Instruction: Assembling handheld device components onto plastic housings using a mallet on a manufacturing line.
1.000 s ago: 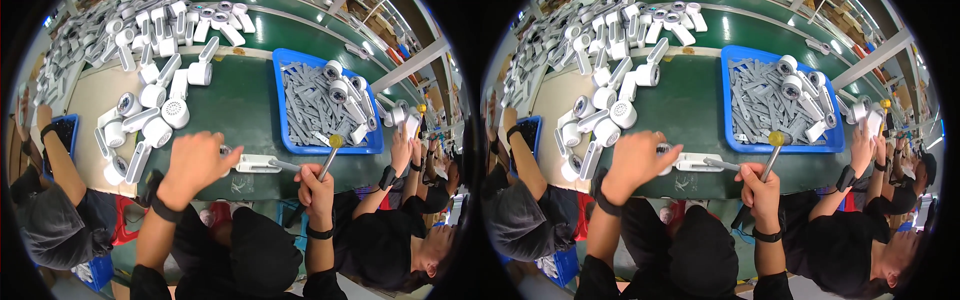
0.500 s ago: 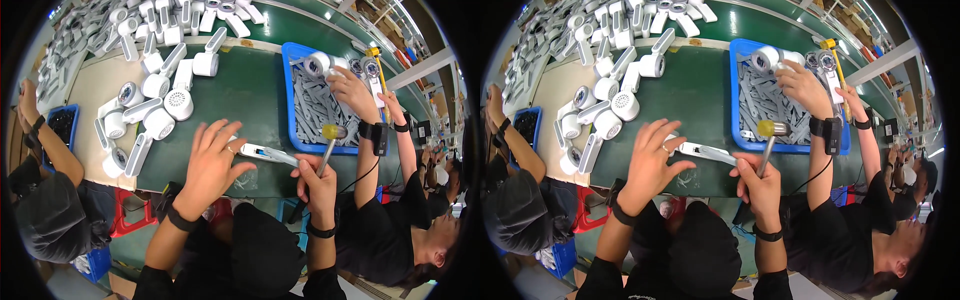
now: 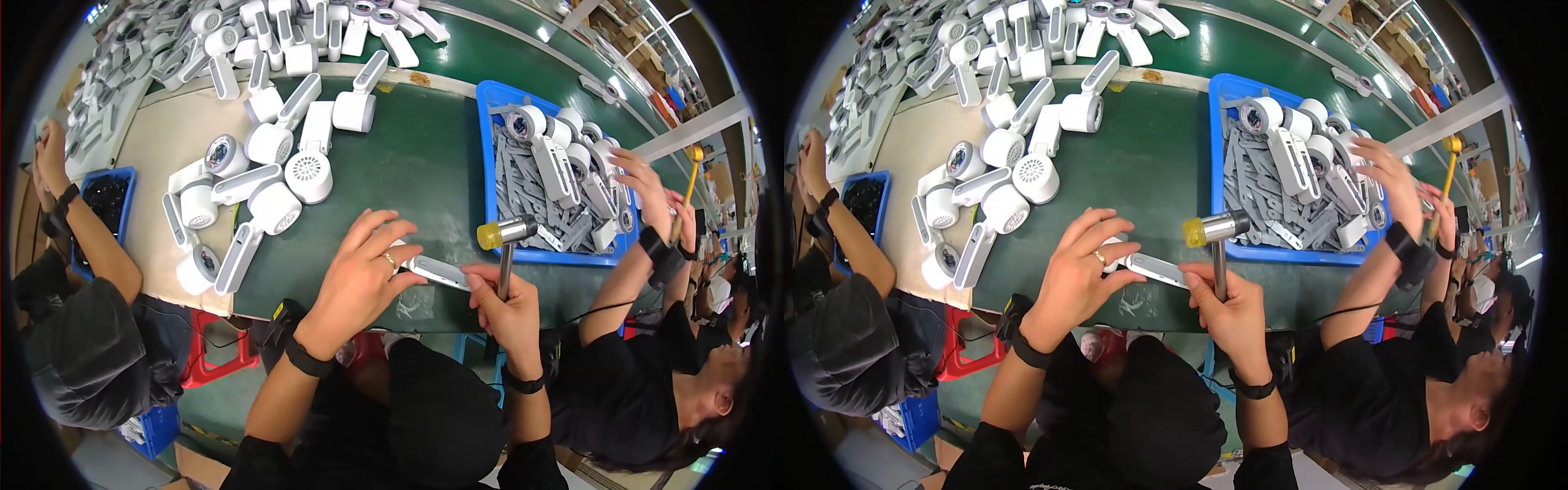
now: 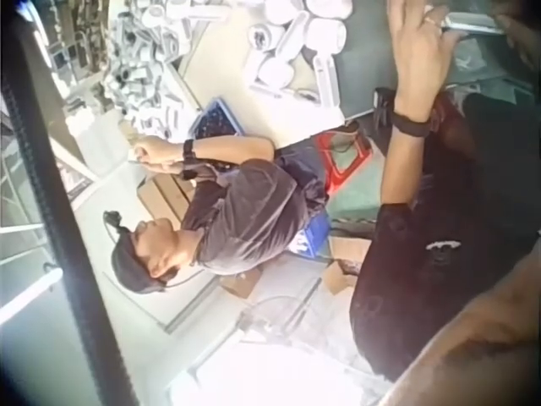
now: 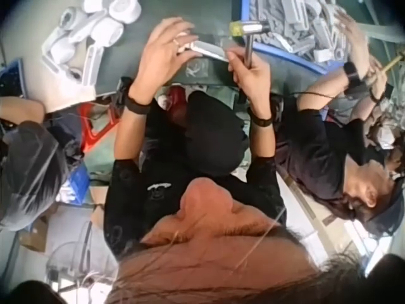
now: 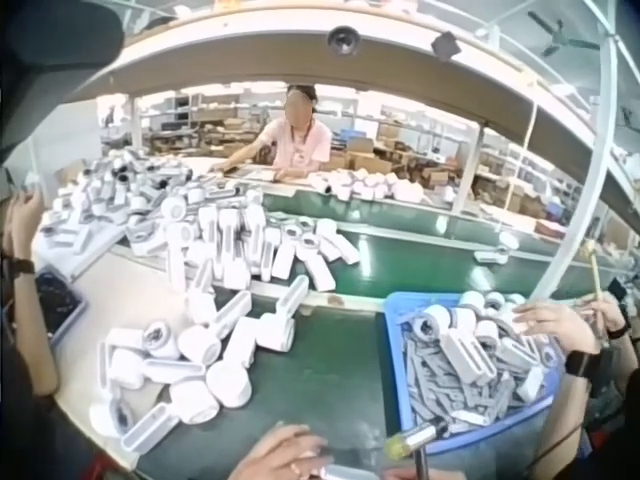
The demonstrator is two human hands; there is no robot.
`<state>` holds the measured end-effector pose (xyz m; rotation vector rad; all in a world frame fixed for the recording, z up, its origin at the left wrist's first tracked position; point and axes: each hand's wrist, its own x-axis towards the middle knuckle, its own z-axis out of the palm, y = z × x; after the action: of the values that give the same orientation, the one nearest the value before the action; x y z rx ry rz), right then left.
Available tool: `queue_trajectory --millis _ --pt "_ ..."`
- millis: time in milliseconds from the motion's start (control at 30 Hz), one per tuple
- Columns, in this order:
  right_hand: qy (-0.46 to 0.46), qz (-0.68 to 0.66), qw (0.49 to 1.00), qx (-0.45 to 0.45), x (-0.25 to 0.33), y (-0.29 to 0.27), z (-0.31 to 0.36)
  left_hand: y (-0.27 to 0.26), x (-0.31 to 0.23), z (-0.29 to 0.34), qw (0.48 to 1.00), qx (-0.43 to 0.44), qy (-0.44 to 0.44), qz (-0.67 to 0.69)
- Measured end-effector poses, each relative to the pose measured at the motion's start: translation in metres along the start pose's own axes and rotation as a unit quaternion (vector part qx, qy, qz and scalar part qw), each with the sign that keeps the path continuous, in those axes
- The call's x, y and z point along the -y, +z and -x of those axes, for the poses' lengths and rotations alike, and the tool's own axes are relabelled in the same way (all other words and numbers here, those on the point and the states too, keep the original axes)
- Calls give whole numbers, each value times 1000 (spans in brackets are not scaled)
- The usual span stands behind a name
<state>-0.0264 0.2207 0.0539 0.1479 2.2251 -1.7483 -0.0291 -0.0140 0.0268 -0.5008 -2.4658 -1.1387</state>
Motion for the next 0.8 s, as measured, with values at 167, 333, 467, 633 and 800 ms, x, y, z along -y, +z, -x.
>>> queue_trajectory --millis 167,333,467,633,800 --pt "12 3 1000 12 1 -3 -2 2 0 -1 1000 -6 -5 5" --pt "19 23 1000 -6 9 1 0 1 5 2 999 -6 37 -27" --pt "49 29 998 10 11 -1 2 -3 7 1 986 19 130 -102" --pt "132 13 990 44 5 -7 -15 5 26 -4 983 61 161 -63" --pt "173 -53 970 159 11 -17 -24 -15 20 1 979 54 171 -97"
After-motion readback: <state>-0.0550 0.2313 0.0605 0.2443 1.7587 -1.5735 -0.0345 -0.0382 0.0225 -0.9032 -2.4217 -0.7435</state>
